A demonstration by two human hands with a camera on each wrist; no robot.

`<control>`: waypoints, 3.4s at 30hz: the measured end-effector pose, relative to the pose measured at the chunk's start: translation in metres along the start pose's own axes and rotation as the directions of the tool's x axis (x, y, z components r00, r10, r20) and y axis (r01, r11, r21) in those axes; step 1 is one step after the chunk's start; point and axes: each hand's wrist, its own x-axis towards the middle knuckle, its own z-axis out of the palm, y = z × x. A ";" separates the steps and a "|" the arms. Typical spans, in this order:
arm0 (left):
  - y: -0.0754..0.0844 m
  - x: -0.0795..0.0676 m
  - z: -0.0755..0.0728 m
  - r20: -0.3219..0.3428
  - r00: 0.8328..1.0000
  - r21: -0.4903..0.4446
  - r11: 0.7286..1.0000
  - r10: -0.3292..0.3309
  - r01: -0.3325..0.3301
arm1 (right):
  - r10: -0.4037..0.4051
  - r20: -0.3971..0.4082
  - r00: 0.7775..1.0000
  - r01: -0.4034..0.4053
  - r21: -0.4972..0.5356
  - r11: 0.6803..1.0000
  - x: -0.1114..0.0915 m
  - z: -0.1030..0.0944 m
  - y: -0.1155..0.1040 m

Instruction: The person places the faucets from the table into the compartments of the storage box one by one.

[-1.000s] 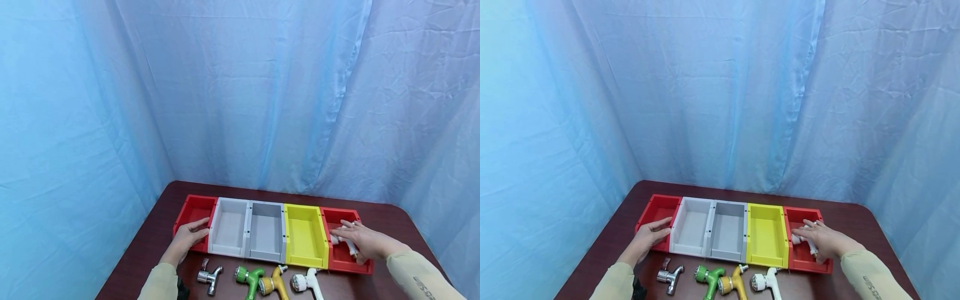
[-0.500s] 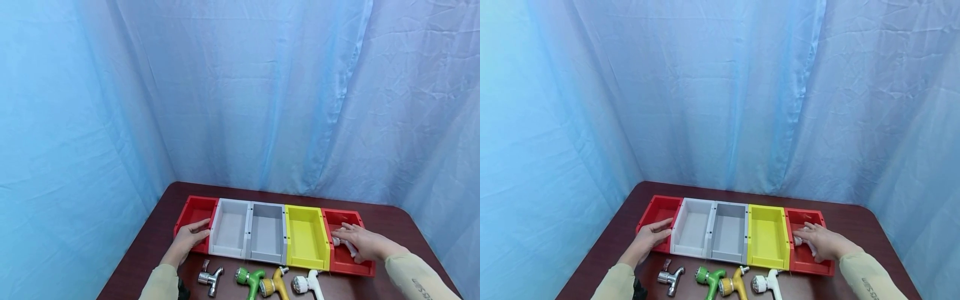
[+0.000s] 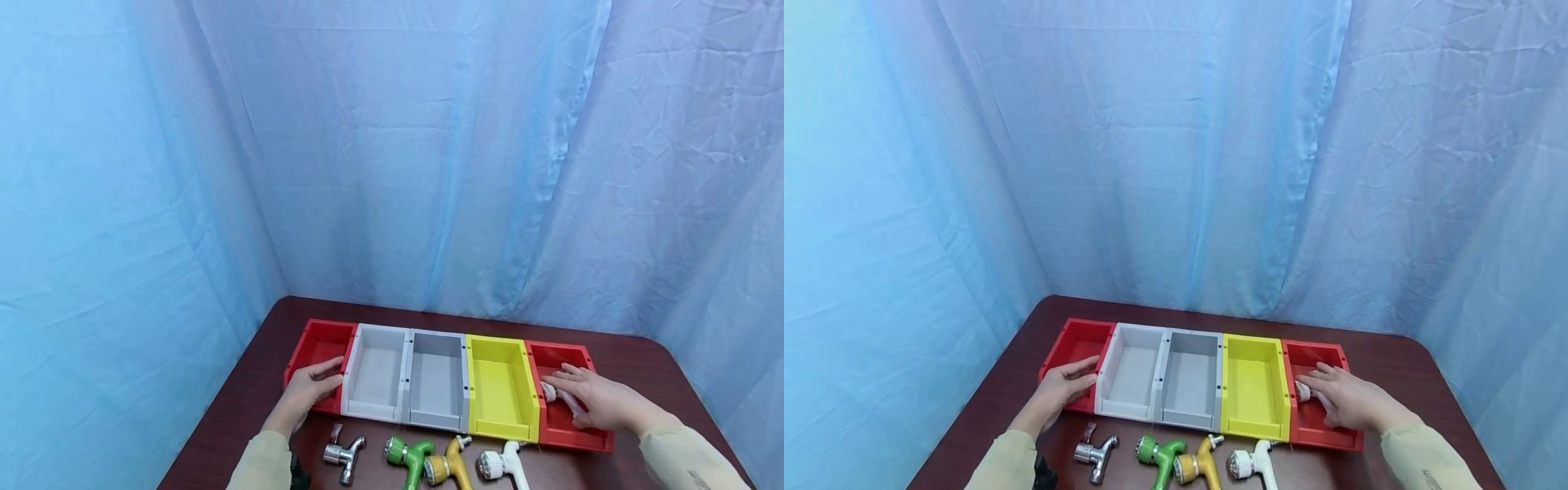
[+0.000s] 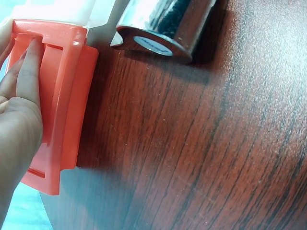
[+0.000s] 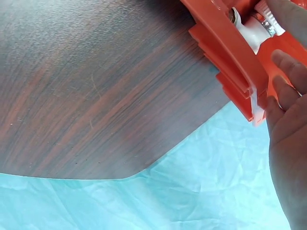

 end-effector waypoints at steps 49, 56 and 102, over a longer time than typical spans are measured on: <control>0.000 0.000 0.001 0.001 1.000 -0.016 1.000 0.009 -0.009 | -0.381 -0.400 0.834 0.270 -0.306 0.913 -0.040 0.008 -0.038; -0.001 0.000 0.001 -0.005 1.000 -0.010 1.000 0.009 -0.009 | -0.361 -0.375 0.854 0.246 -0.320 0.915 -0.041 0.012 -0.044; -0.002 -0.001 0.000 -0.001 1.000 -0.017 1.000 0.025 -0.025 | -0.379 -0.228 0.897 0.352 -0.151 0.924 -0.032 0.050 -0.082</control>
